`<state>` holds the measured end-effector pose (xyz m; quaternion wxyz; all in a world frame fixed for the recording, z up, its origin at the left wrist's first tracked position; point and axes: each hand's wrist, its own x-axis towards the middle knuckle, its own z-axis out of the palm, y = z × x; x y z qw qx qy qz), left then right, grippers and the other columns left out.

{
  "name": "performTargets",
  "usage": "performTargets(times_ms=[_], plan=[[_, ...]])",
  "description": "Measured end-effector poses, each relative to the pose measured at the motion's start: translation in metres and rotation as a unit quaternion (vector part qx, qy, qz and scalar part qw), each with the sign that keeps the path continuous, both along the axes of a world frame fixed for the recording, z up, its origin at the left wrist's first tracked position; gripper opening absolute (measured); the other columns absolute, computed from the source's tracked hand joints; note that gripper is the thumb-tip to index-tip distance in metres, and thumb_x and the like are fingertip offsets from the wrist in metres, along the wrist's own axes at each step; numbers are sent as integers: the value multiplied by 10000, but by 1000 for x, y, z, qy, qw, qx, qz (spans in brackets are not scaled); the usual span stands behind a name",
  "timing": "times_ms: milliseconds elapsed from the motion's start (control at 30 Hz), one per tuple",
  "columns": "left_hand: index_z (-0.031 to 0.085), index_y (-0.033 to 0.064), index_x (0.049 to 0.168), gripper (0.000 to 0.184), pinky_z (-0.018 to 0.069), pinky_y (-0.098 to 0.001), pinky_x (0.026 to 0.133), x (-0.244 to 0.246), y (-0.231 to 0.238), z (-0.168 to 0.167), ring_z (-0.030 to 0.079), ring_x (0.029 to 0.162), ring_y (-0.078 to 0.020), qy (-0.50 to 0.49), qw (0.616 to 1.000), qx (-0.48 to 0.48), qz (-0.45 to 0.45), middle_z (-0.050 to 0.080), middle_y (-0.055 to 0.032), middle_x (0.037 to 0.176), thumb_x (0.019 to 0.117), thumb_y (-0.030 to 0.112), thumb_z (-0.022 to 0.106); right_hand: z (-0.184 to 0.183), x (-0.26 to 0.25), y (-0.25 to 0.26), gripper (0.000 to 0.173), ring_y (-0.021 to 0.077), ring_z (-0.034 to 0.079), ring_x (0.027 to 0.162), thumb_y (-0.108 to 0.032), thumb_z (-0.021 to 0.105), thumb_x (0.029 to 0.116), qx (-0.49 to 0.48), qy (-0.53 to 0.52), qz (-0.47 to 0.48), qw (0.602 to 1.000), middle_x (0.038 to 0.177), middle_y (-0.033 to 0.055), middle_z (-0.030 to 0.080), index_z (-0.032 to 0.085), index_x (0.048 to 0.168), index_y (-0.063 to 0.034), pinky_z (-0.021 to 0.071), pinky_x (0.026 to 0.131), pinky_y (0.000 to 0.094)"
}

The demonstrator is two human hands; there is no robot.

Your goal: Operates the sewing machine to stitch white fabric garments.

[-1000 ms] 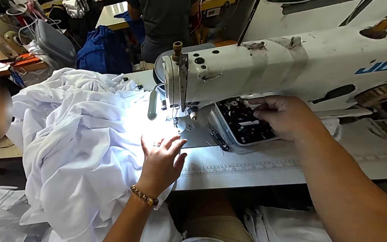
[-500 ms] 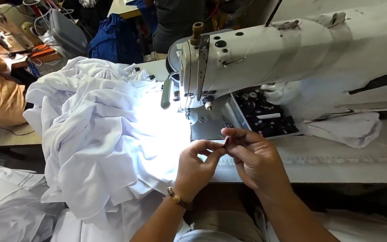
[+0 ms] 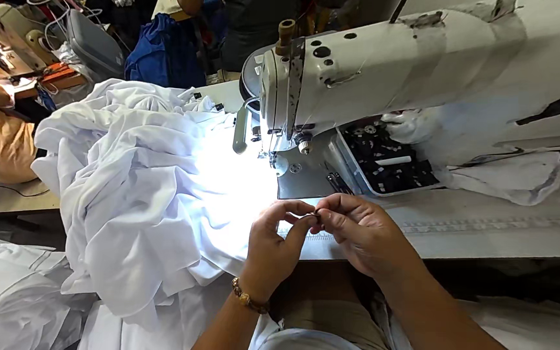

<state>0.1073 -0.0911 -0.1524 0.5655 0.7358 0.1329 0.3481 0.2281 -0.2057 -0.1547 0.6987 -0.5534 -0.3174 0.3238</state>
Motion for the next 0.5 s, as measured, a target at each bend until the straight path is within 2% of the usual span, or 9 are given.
performTargets(times_ms=[67,167,233,367,500], plan=[[671,28,1102,157,579,-252,802,0,-1,-2,669,881,-91,1,999,-35,12,685,-36,990,947,51,682,-4,-4,2,127,60,670,768,-72,591,996,13,12,-1,1000,880,-10,699,698,1025,-133,578,719,188],[682,81,1024,60,550,-216,665,-1,-3,-1,643,760,-79,47,995,-90,25,675,-13,902,968,106,683,-9,-8,5,122,69,673,780,-51,590,998,22,20,-17,999,894,-5,691,680,1036,-124,590,742,204],[712,67,1015,82,559,-224,673,-2,-4,0,653,751,-83,64,990,-124,12,699,-19,896,998,117,650,-11,-10,7,105,75,670,776,-51,605,989,14,1,-35,999,891,-5,685,674,1027,-121,590,741,209],[734,41,1071,153,577,-239,730,-5,-6,2,680,793,-94,75,987,-142,-8,725,-38,928,1024,120,612,-14,-10,7,73,71,659,770,-74,619,989,-2,-65,-69,996,885,-18,674,661,1021,-124,581,726,199],[748,36,1061,135,594,-256,740,-5,-5,-2,699,812,-104,62,987,-146,-17,743,-46,918,939,87,725,-13,-10,6,72,39,637,778,-81,637,980,-17,-82,-81,993,880,-35,662,664,1021,-134,552,716,160]])
